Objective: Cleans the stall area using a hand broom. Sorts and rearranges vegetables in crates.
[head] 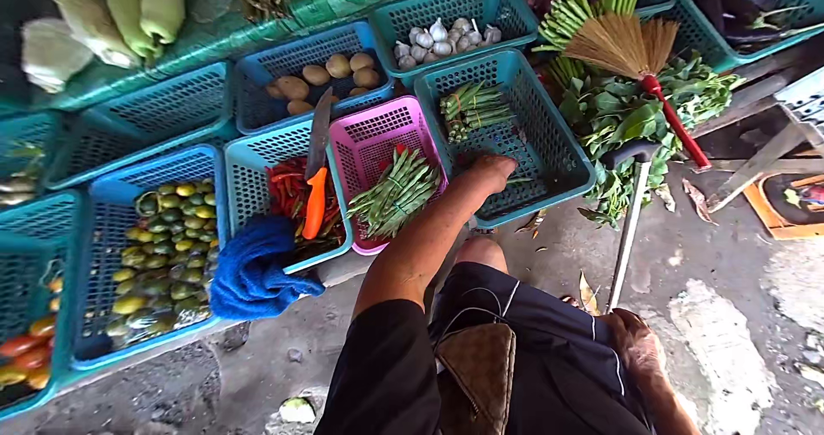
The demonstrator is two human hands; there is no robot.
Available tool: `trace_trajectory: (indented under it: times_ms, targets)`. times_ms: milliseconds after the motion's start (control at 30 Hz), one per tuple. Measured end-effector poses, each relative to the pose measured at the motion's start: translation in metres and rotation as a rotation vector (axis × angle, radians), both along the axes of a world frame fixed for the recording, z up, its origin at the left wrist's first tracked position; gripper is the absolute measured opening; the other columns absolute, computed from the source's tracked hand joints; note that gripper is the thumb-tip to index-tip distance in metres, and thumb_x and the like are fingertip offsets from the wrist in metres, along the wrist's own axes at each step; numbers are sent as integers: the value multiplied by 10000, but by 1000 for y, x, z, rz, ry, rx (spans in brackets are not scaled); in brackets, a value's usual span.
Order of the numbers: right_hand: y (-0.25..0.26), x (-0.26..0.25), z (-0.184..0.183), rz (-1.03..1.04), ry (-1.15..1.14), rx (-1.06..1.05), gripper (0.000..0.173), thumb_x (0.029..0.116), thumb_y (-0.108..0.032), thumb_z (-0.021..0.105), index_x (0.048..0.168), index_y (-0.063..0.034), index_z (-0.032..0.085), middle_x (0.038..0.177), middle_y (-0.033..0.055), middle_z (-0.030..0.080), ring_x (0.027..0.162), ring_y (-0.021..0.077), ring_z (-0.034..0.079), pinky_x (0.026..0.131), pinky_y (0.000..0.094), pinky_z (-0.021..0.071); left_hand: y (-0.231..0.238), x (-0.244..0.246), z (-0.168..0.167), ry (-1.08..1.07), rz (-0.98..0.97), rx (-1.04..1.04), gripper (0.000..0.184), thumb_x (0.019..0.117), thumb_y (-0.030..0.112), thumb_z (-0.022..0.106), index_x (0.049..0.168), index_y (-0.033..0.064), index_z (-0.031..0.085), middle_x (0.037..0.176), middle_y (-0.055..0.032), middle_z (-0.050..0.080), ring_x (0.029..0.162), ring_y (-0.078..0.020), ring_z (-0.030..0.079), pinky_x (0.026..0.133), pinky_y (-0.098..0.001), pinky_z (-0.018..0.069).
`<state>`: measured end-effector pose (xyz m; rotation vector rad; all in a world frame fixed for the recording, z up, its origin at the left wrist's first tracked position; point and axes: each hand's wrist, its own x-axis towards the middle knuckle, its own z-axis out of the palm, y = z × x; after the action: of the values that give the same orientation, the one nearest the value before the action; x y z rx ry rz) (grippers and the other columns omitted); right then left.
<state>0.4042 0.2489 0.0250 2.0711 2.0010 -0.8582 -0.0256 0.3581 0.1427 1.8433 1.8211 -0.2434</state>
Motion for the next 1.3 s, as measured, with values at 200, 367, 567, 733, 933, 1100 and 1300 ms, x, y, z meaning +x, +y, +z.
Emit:
trace_trajectory:
  times_ms: [200,367,567,733,933,1100,1300]
  targets:
    - [-4,3,-1,-29,-11,1,380,1069,-330,475,1273,-118,716,1390,129,648,1321,377,571,1064,660,411,-24,-18,51,-158,278,316,350,1011,81,580,1357,80,630,1370,-211,606,1279,-387,587,1054,-588,481]
    - [-4,3,-1,-32,-2,-4,382,1068,-322,464,1270,-115,713,1394,130,642,1336,376,556,1068,656,409,-107,-78,99,-64,279,268,203,993,58,617,1176,41,704,1113,-205,688,1067,-384,658,951,-615,504]
    - [4,-5,-3,7,-26,-33,377,1074,-324,463,1264,-121,716,1395,125,642,1348,365,547,1085,638,404,-124,-87,102,105,308,202,214,1021,114,595,1176,58,731,1200,-209,671,1168,-395,630,985,-613,490]
    - [2,-5,0,-2,-41,-33,373,1073,-326,467,1267,-130,719,1390,122,648,1331,370,562,1074,645,413,-38,-55,62,8,76,188,212,983,19,600,1161,27,715,1231,-210,662,1229,-389,602,1043,-574,472]
    - [-4,4,0,-54,4,-9,378,1059,-329,477,1257,-120,722,1378,136,652,1321,375,568,1068,650,416,21,-50,13,179,90,-21,273,928,-35,646,1196,4,678,1292,-244,626,1254,-441,581,1008,-625,489]
    - [1,4,-1,-44,-7,-40,392,1064,-346,459,1278,-138,713,1391,119,647,1334,362,561,1065,651,416,29,-57,-1,219,118,-41,190,976,55,640,1128,-50,686,1282,-244,635,1248,-429,592,1025,-606,489]
    - [5,4,-3,-33,-15,-53,387,1071,-335,456,1287,-137,709,1393,115,647,1335,360,561,1070,642,414,25,-59,2,160,130,42,323,977,42,628,1285,-51,611,1350,-260,580,1273,-440,568,1026,-610,488]
